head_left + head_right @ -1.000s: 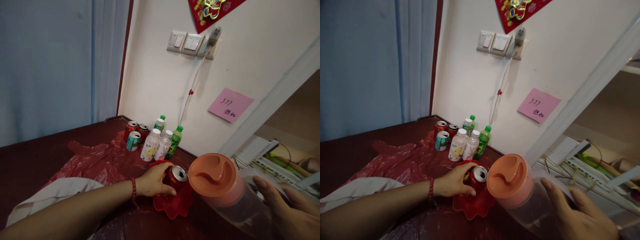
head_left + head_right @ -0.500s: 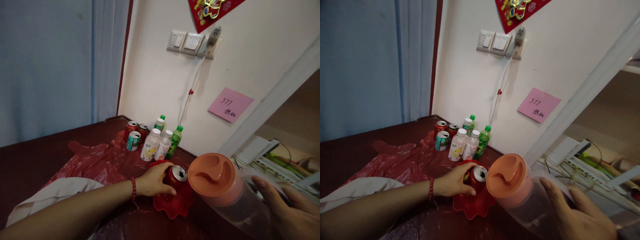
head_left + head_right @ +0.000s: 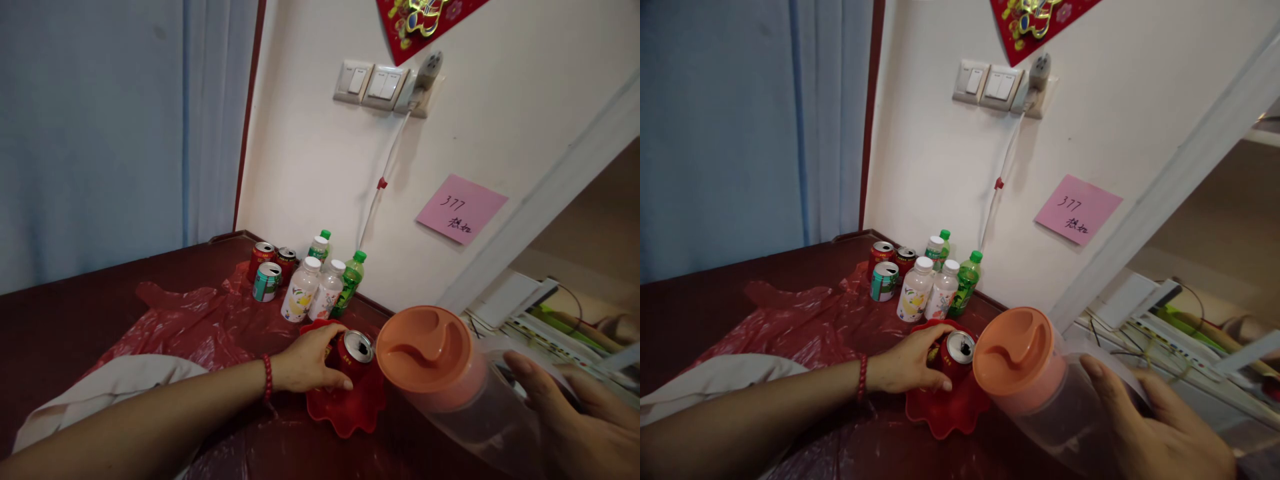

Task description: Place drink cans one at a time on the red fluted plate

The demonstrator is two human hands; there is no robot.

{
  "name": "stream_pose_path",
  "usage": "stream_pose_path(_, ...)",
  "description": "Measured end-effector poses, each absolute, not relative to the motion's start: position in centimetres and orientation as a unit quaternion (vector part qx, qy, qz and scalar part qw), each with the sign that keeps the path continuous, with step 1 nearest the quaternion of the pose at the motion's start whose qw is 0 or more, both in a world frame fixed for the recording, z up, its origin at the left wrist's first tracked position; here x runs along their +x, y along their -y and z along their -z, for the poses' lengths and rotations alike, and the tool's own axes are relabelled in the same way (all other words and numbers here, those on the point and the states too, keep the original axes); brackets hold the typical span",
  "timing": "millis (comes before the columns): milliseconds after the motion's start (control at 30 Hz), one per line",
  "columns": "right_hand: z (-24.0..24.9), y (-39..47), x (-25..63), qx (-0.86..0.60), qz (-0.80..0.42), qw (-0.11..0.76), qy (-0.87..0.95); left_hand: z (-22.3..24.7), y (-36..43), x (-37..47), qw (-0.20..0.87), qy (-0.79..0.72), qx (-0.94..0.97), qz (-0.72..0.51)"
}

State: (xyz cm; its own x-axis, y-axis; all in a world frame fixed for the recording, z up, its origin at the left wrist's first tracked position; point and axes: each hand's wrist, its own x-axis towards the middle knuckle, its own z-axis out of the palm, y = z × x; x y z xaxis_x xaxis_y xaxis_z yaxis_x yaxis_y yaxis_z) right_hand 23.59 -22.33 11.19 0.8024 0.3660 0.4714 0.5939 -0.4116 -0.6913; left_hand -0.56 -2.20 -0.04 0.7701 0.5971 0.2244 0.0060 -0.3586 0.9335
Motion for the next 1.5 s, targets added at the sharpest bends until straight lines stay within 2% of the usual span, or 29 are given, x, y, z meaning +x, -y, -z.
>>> stream_pose_path(933, -11.30, 21.96, 23.23, -0.819, 0.125, 0.482, 0.285, 0.65, 2.05, -0.38, 0.546, -0.184, 0.766, -0.286)
stream_pose_path(1300, -11.63, 21.94, 23.53, -0.841, 0.126, 0.445, 0.281, 0.25, 2.12, -0.49, 0.536, -0.189, 0.772, -0.283)
stream_pose_path(1500, -11.83, 21.91, 23.14, -0.837, 0.106, 0.463, 0.271, 0.58, 2.11, -0.36, 0.553, -0.188, 0.762, -0.280)
